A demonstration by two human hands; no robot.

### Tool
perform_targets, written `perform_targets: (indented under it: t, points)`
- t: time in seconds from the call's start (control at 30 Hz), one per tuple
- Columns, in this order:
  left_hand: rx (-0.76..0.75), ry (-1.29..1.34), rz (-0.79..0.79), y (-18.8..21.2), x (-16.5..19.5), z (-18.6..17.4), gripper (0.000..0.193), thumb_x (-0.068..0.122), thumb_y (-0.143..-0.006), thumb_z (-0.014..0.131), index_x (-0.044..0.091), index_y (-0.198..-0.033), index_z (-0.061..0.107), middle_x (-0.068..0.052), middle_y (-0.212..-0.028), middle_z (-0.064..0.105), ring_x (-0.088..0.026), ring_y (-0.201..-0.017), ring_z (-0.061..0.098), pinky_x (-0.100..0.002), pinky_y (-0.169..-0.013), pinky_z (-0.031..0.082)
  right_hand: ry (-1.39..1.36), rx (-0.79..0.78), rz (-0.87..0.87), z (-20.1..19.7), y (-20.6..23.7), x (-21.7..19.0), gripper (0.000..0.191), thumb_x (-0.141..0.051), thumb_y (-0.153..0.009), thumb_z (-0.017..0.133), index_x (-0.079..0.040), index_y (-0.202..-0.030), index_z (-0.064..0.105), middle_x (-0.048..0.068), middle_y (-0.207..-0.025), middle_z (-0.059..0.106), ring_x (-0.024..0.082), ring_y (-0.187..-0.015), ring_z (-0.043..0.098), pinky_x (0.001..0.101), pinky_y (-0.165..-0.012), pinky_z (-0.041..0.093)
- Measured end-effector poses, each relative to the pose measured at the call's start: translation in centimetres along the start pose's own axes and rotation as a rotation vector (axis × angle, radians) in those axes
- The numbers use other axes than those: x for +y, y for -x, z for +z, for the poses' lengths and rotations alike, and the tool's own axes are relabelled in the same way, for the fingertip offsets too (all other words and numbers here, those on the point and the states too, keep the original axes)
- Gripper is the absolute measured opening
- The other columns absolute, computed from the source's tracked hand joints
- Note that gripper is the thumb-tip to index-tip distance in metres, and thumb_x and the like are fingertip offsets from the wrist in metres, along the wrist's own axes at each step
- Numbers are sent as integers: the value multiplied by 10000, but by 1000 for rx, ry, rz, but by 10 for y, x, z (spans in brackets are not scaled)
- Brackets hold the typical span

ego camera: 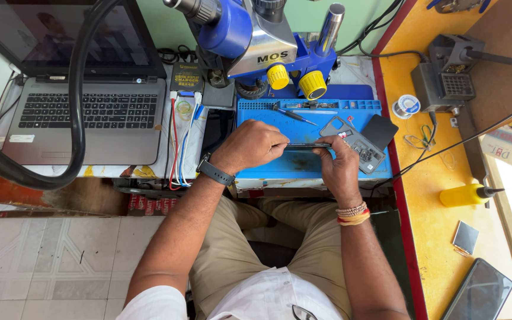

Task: The person uses a screwdriver to remove screws from a disassembled mobile phone on a blue mat. They then use a plastic pry tool to separate the phone's internal components and reassemble the device by aligning and snapping the casing together.

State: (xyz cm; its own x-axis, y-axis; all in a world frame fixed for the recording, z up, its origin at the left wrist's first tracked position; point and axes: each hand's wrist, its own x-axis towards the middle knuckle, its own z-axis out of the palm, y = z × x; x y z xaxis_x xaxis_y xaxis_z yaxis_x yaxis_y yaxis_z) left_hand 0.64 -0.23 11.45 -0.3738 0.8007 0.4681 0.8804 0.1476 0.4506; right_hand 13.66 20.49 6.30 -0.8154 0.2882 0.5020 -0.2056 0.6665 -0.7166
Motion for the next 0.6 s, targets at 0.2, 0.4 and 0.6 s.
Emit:
perform_targets:
  t: [0.2, 0.4, 0.6]
  points:
    - [82, 79, 29, -5, 5, 8, 113, 123, -867, 715, 84, -924, 805, -105, -903, 778, -293, -782, 744, -396, -684, 596, 18, -72, -108, -20, -19, -16, 190, 27, -883, 776, -19, -1015, 646, 112, -929, 722, 256, -837, 714, 343, -740, 553]
    - [207, 201, 13, -8, 11, 20, 113, 109, -869, 722, 70, -938, 801, -96, -896, 780, -254, -753, 754, -353, -671, 609, 82, -108, -188, -38, -33, -38, 216, 40, -863, 775, -12, -1026, 643, 132, -975, 734, 299, -885, 734, 358, -755, 569]
    - [238, 270, -55, -6, 11, 22, 73, 114, -867, 751, 64, -892, 798, -89, -850, 784, -234, -726, 759, -330, -647, 603, 195, -145, -254, -43, -43, -59, 226, -1, -849, 802, -21, -1013, 647, 137, -942, 733, 317, -859, 726, 373, -736, 565]
